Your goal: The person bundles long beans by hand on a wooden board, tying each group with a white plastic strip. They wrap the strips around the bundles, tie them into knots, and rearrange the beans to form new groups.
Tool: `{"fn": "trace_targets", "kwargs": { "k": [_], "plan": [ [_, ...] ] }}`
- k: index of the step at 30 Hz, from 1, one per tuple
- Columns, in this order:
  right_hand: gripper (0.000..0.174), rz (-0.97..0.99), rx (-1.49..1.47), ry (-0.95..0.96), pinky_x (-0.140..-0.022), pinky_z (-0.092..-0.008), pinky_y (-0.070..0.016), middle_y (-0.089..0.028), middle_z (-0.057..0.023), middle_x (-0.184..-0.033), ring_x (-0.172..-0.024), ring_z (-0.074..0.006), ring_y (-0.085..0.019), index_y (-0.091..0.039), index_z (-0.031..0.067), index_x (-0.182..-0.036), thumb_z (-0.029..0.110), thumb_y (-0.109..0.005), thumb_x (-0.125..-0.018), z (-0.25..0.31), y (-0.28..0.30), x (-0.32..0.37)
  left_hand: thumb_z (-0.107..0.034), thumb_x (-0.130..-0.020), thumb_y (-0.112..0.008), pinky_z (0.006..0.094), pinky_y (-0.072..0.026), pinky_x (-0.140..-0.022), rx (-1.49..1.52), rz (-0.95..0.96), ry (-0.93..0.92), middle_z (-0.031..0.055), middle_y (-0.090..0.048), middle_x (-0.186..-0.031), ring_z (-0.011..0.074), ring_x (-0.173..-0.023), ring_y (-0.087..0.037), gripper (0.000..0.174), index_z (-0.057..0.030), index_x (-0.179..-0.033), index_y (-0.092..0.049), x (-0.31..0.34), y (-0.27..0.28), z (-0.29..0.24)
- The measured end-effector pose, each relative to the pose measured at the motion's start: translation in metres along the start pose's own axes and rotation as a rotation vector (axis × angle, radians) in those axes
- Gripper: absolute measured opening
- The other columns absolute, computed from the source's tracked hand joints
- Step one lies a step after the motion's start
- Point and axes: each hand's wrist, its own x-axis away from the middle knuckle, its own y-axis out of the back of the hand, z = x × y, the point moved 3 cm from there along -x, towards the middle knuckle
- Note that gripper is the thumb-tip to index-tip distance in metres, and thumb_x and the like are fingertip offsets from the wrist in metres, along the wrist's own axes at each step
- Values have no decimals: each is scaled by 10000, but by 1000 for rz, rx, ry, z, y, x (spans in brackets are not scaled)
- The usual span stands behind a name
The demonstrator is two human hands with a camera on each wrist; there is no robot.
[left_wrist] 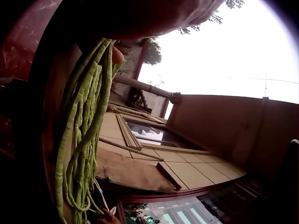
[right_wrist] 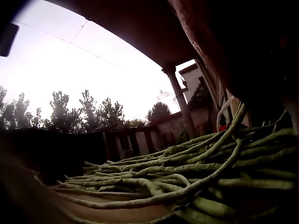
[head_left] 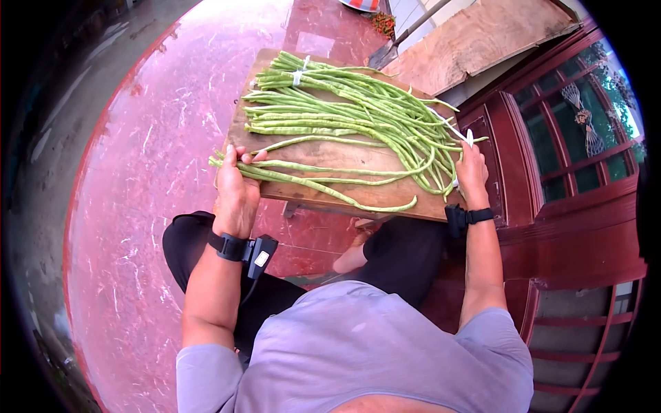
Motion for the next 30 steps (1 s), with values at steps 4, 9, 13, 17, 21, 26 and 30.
{"fn": "trace_targets", "kwargs": {
  "k": [4,9,13,17,21,26,30],
  "plan": [
    [406,-228,-207,-94,-857,-469,-480,-585,-172,-1158,-990,-362,-614,-566,98,-1284,102,-498,-883,-34,22,-20,-316,-1047,-395,464,-520,-869,-18,2,-10,29,-481,-682,302,-850,-642,293,-64,-922,-479,2,-3,-3],
    [415,-592,-372,-59,-899,-437,-453,-542,-216,-1133,-1044,-350,-587,-518,46,-1304,89,-494,-892,-48,73,-59,-313,-1043,-410,479,-513,-893,2,7,0,24,-481,-681,288,-839,-639,281,-66,-934,-486,8,-10,-4],
    [450,-440,-179,227,-948,-446,-435,-493,-226,-1260,-1133,-379,-525,-535,127,-1307,74,-551,-861,10,83,-79,-317,-1028,-459,469,-527,-880,2,-23,-23,46,-534,-738,279,-838,-639,287,-46,-965,-526,11,-8,-4],
    [395,-223,-122,480,-1056,-462,-377,-468,-188,-1398,-1278,-410,-428,-683,212,-1135,93,-682,-758,85,49,-62,-323,-1020,-477,461,-544,-863,24,-44,-5,132,-620,-928,309,-883,-653,325,-8,-981,-550,14,-9,-3],
    [227,48,-482,856,-798,-390,-517,-665,-86,-1050,-936,-283,-639,-675,129,-994,90,-677,-770,197,38,-3,-309,-1024,-462,458,-538,-894,-34,-37,5,209,-638,-1067,359,-992,-657,327,6,-1013,-548,21,-14,-5],
    [314,29,-437,867,-770,-410,-505,-605,-95,-943,-926,-302,-602,-600,131,-1117,120,-672,-812,268,-4,37,-273,-1022,-474,475,-530,-929,-18,-21,46,182,-654,-1018,355,-995,-652,282,-1,-1028,-547,25,-18,-7],
    [169,58,-537,817,-719,-435,-490,-540,-101,-873,-878,-315,-575,-546,110,-928,142,-669,-815,274,-8,38,-254,-1024,-469,449,-532,-917,-23,5,84,173,-660,-996,329,-986,-654,279,11,-1082,-536,28,-19,-8]
  ]
}}
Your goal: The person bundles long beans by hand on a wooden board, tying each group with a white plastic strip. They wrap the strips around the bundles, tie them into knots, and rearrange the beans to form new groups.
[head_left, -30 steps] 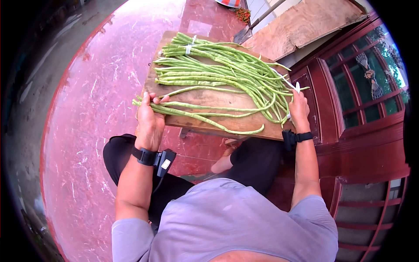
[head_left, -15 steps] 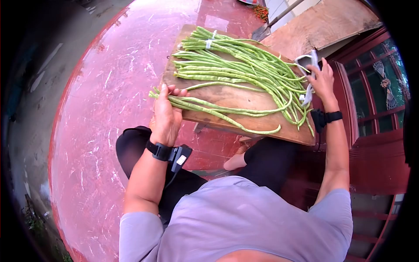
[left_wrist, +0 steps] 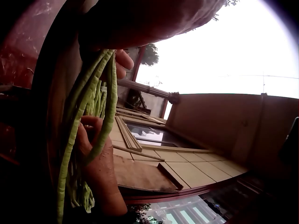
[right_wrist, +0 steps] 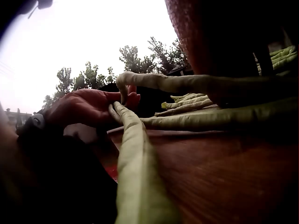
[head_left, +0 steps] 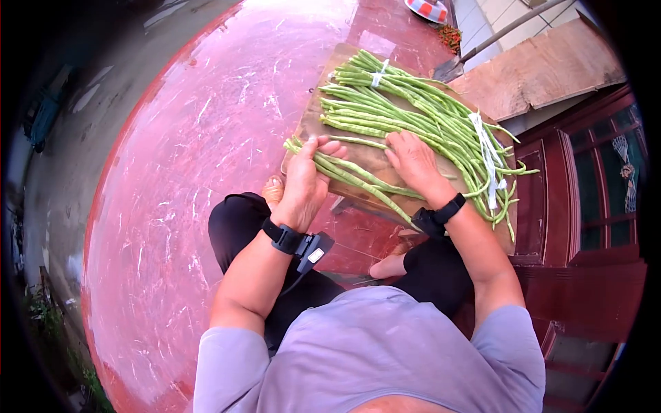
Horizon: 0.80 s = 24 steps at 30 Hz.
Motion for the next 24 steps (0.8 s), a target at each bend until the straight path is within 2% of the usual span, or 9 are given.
{"fn": "trace_targets", "kwargs": {
  "k": [2,5,6,7,8,16,19,22,24],
  "plan": [
    [158,5,-98,-78,-707,-428,-478,-560,-105,-867,-853,-319,-579,-527,98,-932,141,-648,-842,-1,4,2,-252,-1028,-459,441,-531,-921,-7,46,24,168,-662,-992,318,-990,-653,286,14,-1102,-532,2,-4,0],
    [129,-104,-371,-283,-696,-391,-477,-601,-114,-851,-777,-299,-601,-522,67,-945,124,-622,-887,2,11,7,-283,-1038,-431,434,-517,-951,-48,114,64,195,-610,-1171,302,-1070,-620,363,27,-1211,-506,5,-10,1],
    [131,-126,-442,-307,-696,-383,-479,-604,-114,-851,-773,-288,-606,-527,61,-955,117,-624,-888,7,15,8,-291,-1039,-426,433,-515,-956,-62,136,71,201,-594,-1210,301,-1086,-613,382,29,-1234,-499,6,-12,1],
    [133,-147,-513,-335,-697,-375,-481,-607,-114,-850,-770,-276,-610,-532,56,-966,111,-626,-890,15,20,10,-315,-1042,-413,430,-495,-990,-89,182,68,216,-516,-1331,303,-1174,-568,448,29,-1327,-446,6,-13,1],
    [136,-169,-585,-365,-697,-367,-483,-609,-114,-850,-766,-265,-615,-537,50,-976,105,-628,-891,23,25,14,-318,-1043,-410,428,-485,-1004,-81,206,49,215,-501,-1351,304,-1198,-552,462,27,-1350,-422,7,-15,0],
    [110,-152,-668,-375,-720,-347,-483,-616,-93,-840,-765,-232,-602,-570,43,-963,88,-636,-887,58,20,38,-329,-1040,-415,414,-428,-1073,-10,428,-8,208,-407,-1455,297,-1295,-479,534,5,-1444,-314,16,-30,-6],
    [113,-96,-726,-372,-743,-338,-489,-635,-91,-856,-797,-212,-618,-582,40,-975,99,-635,-895,65,21,38,-321,-1036,-432,419,-427,-1075,-2,423,-1,181,-513,-1361,299,-1277,-499,479,6,-1385,-397,20,-34,-9],
    [156,-81,-724,-351,-751,-344,-496,-647,-94,-885,-828,-222,-638,-585,49,-1021,131,-640,-900,63,16,39,-315,-1033,-448,423,-438,-1060,53,458,-7,104,-632,-1111,284,-1190,-563,357,-18,-1218,-516,12,-25,-3],
    [200,-134,-712,-297,-753,-358,-501,-654,-100,-904,-846,-249,-651,-581,57,-1061,160,-644,-901,64,16,39,-311,-1031,-457,427,-455,-1038,113,450,-3,60,-618,-958,269,-1105,-596,289,-43,-1106,-536,10,-24,1]
  ]
}}
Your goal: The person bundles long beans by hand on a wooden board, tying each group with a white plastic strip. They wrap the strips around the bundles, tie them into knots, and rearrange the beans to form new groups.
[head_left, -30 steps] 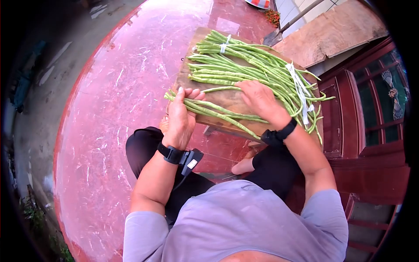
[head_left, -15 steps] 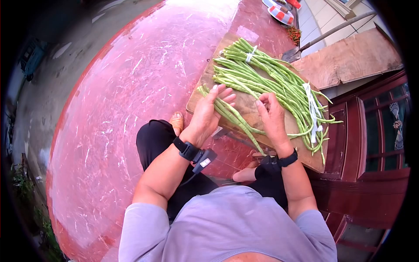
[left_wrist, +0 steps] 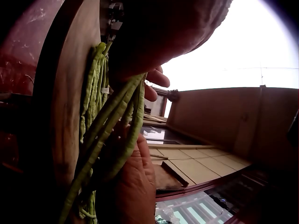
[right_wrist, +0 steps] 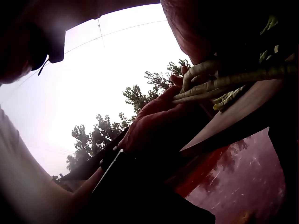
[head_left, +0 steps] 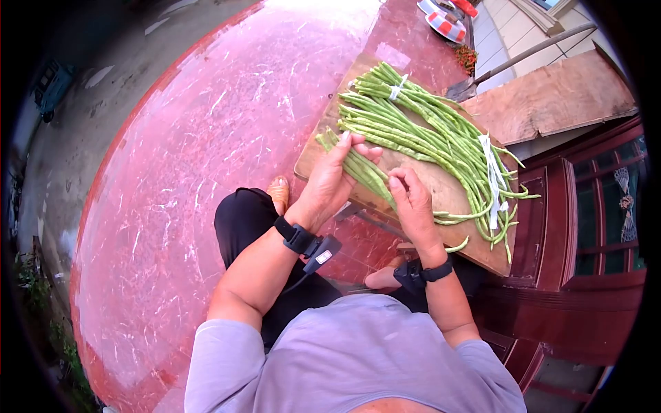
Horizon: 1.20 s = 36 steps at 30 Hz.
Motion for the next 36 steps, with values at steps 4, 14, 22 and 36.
{"fn": "trace_targets", "kwargs": {
  "k": [4,14,22,36],
  "plan": [
    [288,-20,157,86,-742,-412,-508,-660,-137,-934,-869,-333,-656,-558,67,-1126,210,-649,-894,28,-5,6,-311,-1030,-462,430,-476,-1004,95,-19,-13,32,-574,-842,243,-987,-614,252,-71,-1008,-533,-1,-6,-2],
    [245,76,304,154,-656,-476,-484,-636,-189,-906,-817,-394,-624,-549,64,-1056,203,-652,-882,15,-8,-2,-288,-947,-632,420,-467,-966,32,12,-23,55,-654,-960,265,-1054,-634,270,-93,-1117,-552,2,-24,11],
    [218,155,586,57,-681,-459,-511,-661,-129,-888,-824,-347,-647,-605,110,-1018,150,-654,-808,-17,31,6,-335,-1013,-503,430,-493,-935,253,-111,-21,0,-478,-658,207,-738,-566,318,-119,-782,-478,-17,8,15],
    [543,400,827,-31,-979,-367,-402,-589,-141,-1163,-1052,-322,-569,-596,109,-1221,116,-707,-690,-59,160,13,-315,-1027,-467,492,-429,-1048,145,-420,-106,170,-640,-1078,344,-1142,-580,297,-61,-890,-539,-25,43,17]
  ]
}}
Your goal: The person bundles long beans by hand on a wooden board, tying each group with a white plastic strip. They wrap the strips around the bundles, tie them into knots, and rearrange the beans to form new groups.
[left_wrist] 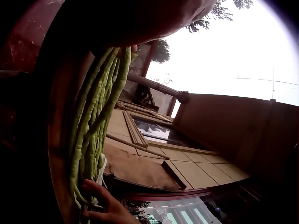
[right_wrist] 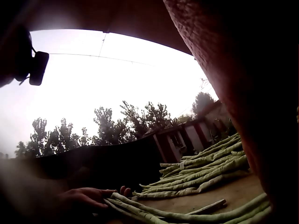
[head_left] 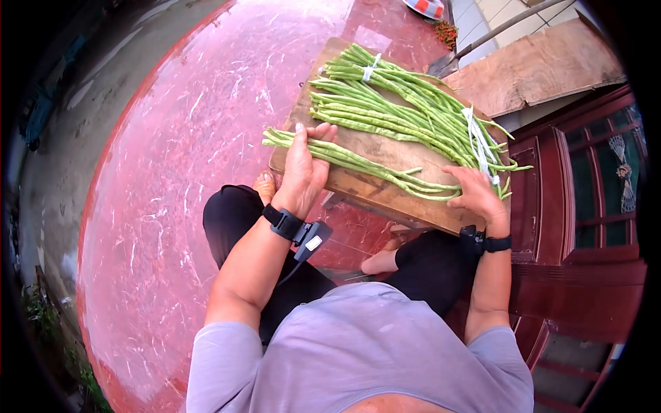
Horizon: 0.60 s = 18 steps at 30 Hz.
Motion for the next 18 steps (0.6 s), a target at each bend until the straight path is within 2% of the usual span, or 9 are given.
{"fn": "trace_targets", "kwargs": {
  "k": [2,3,5,8,9,12,13,16,18],
  "plan": [
    [517,22,-196,29,-969,-385,-421,-589,-145,-1168,-1070,-334,-563,-593,86,-1213,114,-691,-706,17,6,-16,-314,-1030,-457,487,-414,-1064,-30,4,1,184,-613,-1163,349,-1171,-564,298,-56,-914,-550,4,-5,-1],
    [461,-49,-289,79,-947,-402,-446,-589,-149,-1149,-1082,-337,-560,-587,63,-1204,121,-672,-755,31,8,-26,-313,-1033,-448,483,-409,-1070,-45,4,0,188,-596,-1199,349,-1188,-555,297,-49,-948,-555,5,-5,-1],
    [425,-136,-290,154,-929,-402,-457,-591,-148,-1140,-1077,-326,-565,-582,55,-1197,112,-665,-784,64,-1,-53,-311,-1039,-430,477,-398,-1082,-77,4,-3,195,-561,-1271,350,-1220,-536,307,-36,-1015,-565,6,-6,0],
    [393,-317,-239,278,-886,-404,-473,-596,-135,-1099,-1044,-317,-568,-579,56,-1179,106,-675,-801,88,-31,-95,-305,-1044,-409,467,-395,-1087,-145,27,-6,199,-554,-1297,353,-1238,-525,338,-12,-1130,-553,8,-8,0],
    [386,-386,-213,324,-870,-405,-479,-598,-129,-1080,-1029,-315,-568,-579,59,-1172,106,-682,-803,97,-35,-104,-303,-1045,-404,456,-381,-1100,-156,24,10,207,-517,-1347,348,-1260,-507,401,10,-1283,-486,9,-9,0],
    [384,-432,-62,267,-832,-406,-484,-595,-114,-1023,-975,-317,-559,-581,73,-1142,99,-707,-781,111,-42,-117,-322,-1034,-442,408,-400,-1073,-179,70,10,204,-476,-1386,314,-1245,-517,494,18,-1387,-390,13,-10,-1],
    [338,-410,-27,239,-809,-409,-484,-589,-94,-983,-943,-316,-548,-591,98,-1086,115,-719,-773,112,-45,-121,-308,-1034,-444,396,-410,-1058,-173,76,13,201,-469,-1395,311,-1238,-521,509,17,-1417,-361,13,-10,-1],
    [294,-401,-19,237,-797,-412,-475,-590,-86,-969,-940,-301,-550,-585,110,-1040,117,-717,-777,113,-49,-125,-294,-1034,-446,393,-419,-1041,-200,48,1,198,-473,-1394,304,-1225,-530,510,16,-1428,-350,16,-13,-2],
    [259,-382,-130,226,-790,-409,-475,-590,-90,-963,-927,-297,-564,-576,105,-1014,111,-708,-790,114,-49,-125,-290,-1033,-450,401,-407,-1055,-217,44,8,197,-457,-1407,306,-1243,-512,520,13,-1438,-332,17,-13,-2]
  ]
}}
